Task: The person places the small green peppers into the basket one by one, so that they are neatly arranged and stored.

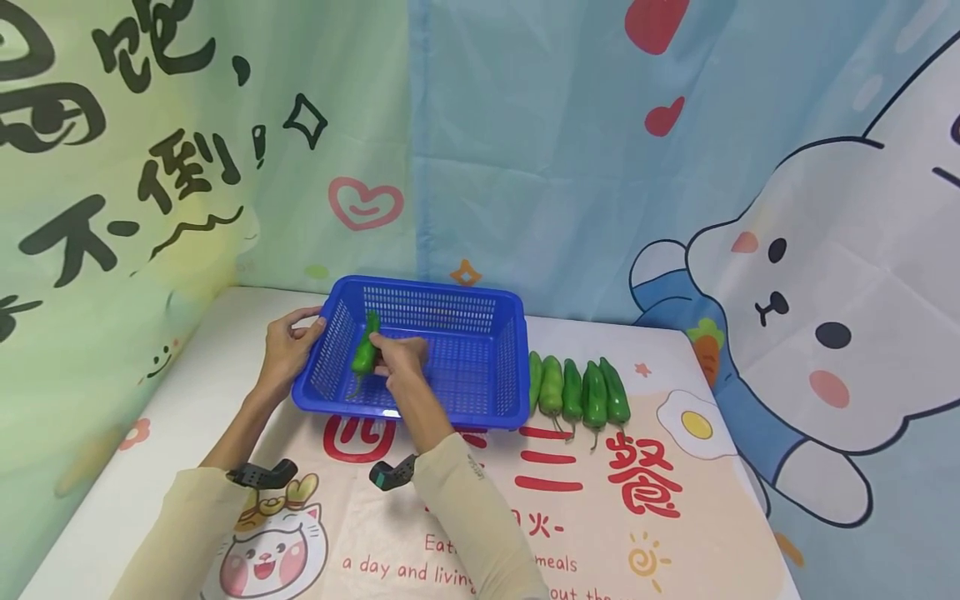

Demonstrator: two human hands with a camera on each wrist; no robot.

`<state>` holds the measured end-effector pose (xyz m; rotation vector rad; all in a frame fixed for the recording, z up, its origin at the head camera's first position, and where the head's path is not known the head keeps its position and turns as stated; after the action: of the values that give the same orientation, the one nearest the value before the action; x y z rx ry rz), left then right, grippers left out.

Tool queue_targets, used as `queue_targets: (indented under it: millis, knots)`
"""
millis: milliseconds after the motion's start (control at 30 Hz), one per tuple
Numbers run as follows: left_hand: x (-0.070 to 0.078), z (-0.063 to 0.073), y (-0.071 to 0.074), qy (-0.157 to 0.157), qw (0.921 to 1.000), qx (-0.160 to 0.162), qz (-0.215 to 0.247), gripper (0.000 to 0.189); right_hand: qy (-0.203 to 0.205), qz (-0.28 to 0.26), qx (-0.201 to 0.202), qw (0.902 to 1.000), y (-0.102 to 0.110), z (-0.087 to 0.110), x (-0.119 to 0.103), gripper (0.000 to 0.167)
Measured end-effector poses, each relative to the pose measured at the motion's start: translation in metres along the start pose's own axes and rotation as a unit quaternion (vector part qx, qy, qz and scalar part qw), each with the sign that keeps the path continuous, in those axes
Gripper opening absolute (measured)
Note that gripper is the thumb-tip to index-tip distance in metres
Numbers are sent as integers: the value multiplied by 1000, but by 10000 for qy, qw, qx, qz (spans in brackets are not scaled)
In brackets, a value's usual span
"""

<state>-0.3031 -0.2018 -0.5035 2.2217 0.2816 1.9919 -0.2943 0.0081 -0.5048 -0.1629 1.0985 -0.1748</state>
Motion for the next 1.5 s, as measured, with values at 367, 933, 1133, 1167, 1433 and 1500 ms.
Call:
queue_targets:
  millis: [367, 933, 1133, 1167, 1433, 1500]
  knots:
    - [-2, -1, -1, -46, 9999, -105, 18, 41, -47, 49, 88, 9999, -9, -2, 4, 37]
    - [-2, -2, -2, 22, 9999, -167, 17, 42, -263, 806, 576, 9947, -29, -7, 6, 38]
    - [0, -1, -1, 39, 9999, -150, 24, 41, -335, 1077, 619, 9917, -33, -9, 8, 37]
    - [0, -1, -1, 55, 9999, -132, 29, 41, -344, 1093, 622, 9915, -33, -10, 8, 37]
    - [1, -1, -1, 69, 9998, -164, 38, 42, -520, 1223, 724, 9885, -35, -13, 9, 47]
    - [1, 0, -1, 62, 9998, -177, 42, 43, -578, 1291, 772, 9869, -35, -15, 11, 50]
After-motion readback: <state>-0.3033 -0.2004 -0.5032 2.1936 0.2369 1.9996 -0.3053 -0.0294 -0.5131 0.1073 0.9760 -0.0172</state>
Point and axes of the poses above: each hand's wrist, its own z-axis away from the middle knuckle, its own y-axis out of the back of the hand, x = y × z, the point moved 6 cm from there along -z, towards the middle knuckle, and after that the axes turned 8 degrees about -x, right-handed, at the moved point
